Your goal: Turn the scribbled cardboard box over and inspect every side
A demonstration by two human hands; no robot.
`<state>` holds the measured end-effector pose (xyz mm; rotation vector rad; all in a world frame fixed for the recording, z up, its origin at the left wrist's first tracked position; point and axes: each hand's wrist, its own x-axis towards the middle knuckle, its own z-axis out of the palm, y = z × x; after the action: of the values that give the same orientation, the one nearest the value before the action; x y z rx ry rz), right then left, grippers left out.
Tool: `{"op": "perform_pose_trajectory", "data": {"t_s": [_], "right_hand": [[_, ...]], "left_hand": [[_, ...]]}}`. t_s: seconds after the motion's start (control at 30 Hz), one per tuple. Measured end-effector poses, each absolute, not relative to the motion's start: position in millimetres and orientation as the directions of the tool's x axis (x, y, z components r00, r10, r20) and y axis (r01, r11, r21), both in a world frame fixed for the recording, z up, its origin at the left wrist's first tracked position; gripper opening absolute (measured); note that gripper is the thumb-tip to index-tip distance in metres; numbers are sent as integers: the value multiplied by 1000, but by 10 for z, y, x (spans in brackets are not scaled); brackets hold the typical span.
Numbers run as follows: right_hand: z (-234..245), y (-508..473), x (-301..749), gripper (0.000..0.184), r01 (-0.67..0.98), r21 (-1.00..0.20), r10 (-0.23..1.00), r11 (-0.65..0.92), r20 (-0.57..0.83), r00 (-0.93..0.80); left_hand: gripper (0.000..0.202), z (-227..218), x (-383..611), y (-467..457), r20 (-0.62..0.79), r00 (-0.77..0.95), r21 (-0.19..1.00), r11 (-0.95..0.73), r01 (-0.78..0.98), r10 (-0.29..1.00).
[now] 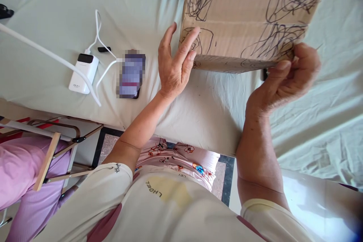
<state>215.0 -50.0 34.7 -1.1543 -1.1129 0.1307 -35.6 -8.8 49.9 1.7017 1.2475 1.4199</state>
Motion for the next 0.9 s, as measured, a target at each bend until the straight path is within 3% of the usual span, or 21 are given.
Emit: {"op": "perform_pose_trajectory", "data": {"t_s": [0.07, 0.13, 0.23, 0.33, 0.47, 0.63, 0.73, 0.8, 0.9], "right_hand": [[400, -574, 2138, 35, 597, -638, 518, 487, 761, 390], [445, -643, 2142, 34, 712, -527, 500, 464, 819, 282], [504, -733, 2138, 36, 791, -487, 560, 371, 797, 228], [546, -809, 2079, 37, 799, -521, 638, 301, 733, 237], [569, -866, 1906, 41, 727, -603, 734, 329, 648, 205], [631, -880, 1679, 35, 540, -812, 913, 222, 367, 176], [687, -892, 1636, 27, 632, -748, 887, 203, 413, 205], [713, -901, 1661, 30, 678, -700, 853, 225, 478, 210], [687, -877, 1787, 40, 633, -722, 843, 281, 500, 197]], "left_hand": [[59, 547, -359, -118, 393, 17, 868, -377, 323, 919], [54, 620, -331, -176, 393, 44, 843, -379, 381, 918], [49, 715, -219, -279, 415, 67, 751, -383, 538, 907], [46, 764, -72, -373, 381, 159, 686, -393, 612, 911], [45, 791, 66, -488, 325, 311, 680, -449, 579, 893], [44, 730, 103, -498, 336, 318, 689, -461, 559, 887], [43, 705, 97, -467, 350, 299, 717, -459, 525, 888], [43, 732, 81, -471, 348, 275, 708, -444, 549, 896], [47, 789, 14, -481, 337, 230, 631, -400, 664, 913]]}}
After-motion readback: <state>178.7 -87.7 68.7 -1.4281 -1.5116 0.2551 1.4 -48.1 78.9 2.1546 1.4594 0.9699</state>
